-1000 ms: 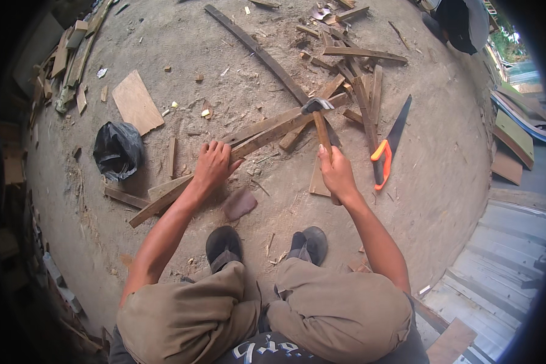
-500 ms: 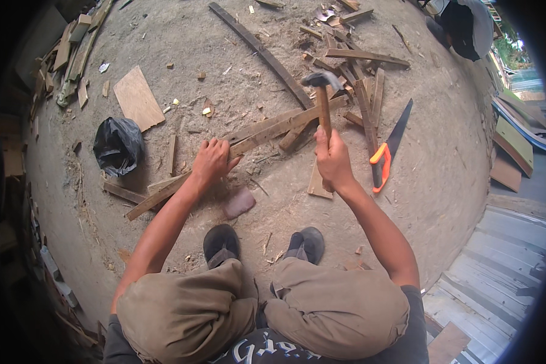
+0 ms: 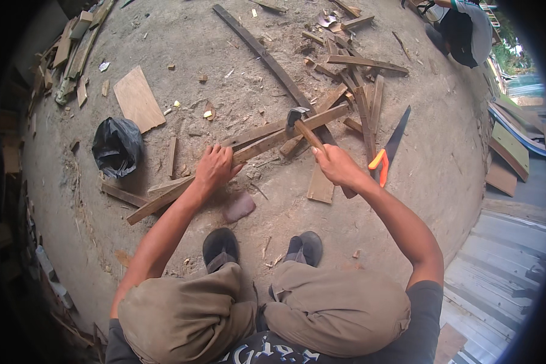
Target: The person sits on the ground and repeatedly hammers a long wooden plank with a claw hammer. They adjust the plank's position several times and continue striking it while surrounded by wood scraps and tools.
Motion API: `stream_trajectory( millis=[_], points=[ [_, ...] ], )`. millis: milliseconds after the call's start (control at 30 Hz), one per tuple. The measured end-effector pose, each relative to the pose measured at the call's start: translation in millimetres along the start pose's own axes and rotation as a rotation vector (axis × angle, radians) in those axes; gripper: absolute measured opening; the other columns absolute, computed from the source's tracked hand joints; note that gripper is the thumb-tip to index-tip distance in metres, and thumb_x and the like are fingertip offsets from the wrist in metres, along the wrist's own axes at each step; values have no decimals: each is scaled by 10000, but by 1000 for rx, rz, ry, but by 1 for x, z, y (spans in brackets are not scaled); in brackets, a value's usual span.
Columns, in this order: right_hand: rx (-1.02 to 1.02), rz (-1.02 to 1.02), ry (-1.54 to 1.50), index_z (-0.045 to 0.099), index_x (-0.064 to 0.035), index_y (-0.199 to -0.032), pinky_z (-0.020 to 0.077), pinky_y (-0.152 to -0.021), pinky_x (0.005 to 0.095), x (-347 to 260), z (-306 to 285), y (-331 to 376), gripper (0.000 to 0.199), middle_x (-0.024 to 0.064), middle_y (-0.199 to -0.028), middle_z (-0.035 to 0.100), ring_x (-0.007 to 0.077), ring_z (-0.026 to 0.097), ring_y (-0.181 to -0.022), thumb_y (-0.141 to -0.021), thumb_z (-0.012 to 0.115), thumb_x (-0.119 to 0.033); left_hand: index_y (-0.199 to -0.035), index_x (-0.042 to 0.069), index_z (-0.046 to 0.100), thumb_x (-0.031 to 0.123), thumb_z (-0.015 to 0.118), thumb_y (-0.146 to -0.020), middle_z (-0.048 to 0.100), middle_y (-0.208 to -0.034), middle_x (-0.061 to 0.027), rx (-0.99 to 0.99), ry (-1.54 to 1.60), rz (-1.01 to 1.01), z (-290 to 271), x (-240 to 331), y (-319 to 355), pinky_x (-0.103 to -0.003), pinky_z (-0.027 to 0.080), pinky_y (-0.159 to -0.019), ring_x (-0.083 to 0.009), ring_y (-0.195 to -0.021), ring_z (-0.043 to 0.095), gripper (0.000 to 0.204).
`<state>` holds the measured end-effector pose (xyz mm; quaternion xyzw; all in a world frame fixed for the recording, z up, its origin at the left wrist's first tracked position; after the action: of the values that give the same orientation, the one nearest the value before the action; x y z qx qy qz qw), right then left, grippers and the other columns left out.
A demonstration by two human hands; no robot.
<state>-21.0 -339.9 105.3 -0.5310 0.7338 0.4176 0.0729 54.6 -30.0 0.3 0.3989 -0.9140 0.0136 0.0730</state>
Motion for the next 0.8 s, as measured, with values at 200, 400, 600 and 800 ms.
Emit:
stream_trajectory(
  millis=[200, 400, 600, 800],
  points=[
    [321, -109, -256, 583, 3, -946, 413, -563, 358, -35, -29, 6, 439, 53, -624, 514, 139, 509, -587, -1073, 463, -401, -931, 14, 607, 521, 655, -911, 660, -904, -137, 15, 26, 1, -3, 2, 3, -420, 435, -891, -280, -1001, 601, 509],
    [224, -98, -78, 563, -19, -927, 414, -536, 340, 11, -7, 9, 439, 31, -643, 531, 129, 520, -565, -1061, 474, -427, -1017, 13, 619, 563, 589, -944, 683, -974, -136, -92, -39, 11, -2, 8, -3, -426, 431, -943, -279, -1033, 607, 555],
    [276, -72, -490, 531, -68, -979, 334, -424, 252, -32, -28, 16, 385, -44, -632, 434, 44, 392, -481, -1076, 461, -434, -1028, 7, 615, 562, 587, -946, 680, -975, -144, -101, 19, -27, -1, 3, 1, -427, 440, -926, -280, -1039, 606, 562],
    [290, -221, 40, 554, 27, -1005, 445, -573, 438, 13, 22, 18, 359, 216, -677, 581, 328, 586, -571, -1065, 488, -320, -962, 24, 614, 553, 604, -937, 678, -954, -135, 13, -3, 14, 1, 4, 0, -411, 440, -897, -274, -1008, 602, 529]
  ],
)
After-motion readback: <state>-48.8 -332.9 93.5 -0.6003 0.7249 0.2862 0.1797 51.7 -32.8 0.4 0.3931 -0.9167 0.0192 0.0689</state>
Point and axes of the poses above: each hand's wrist, its own y-axis away from the middle knuckle, its own z-axis out of the palm, x = y × z, the point moved 4 cm from there along -y, towards the middle knuckle
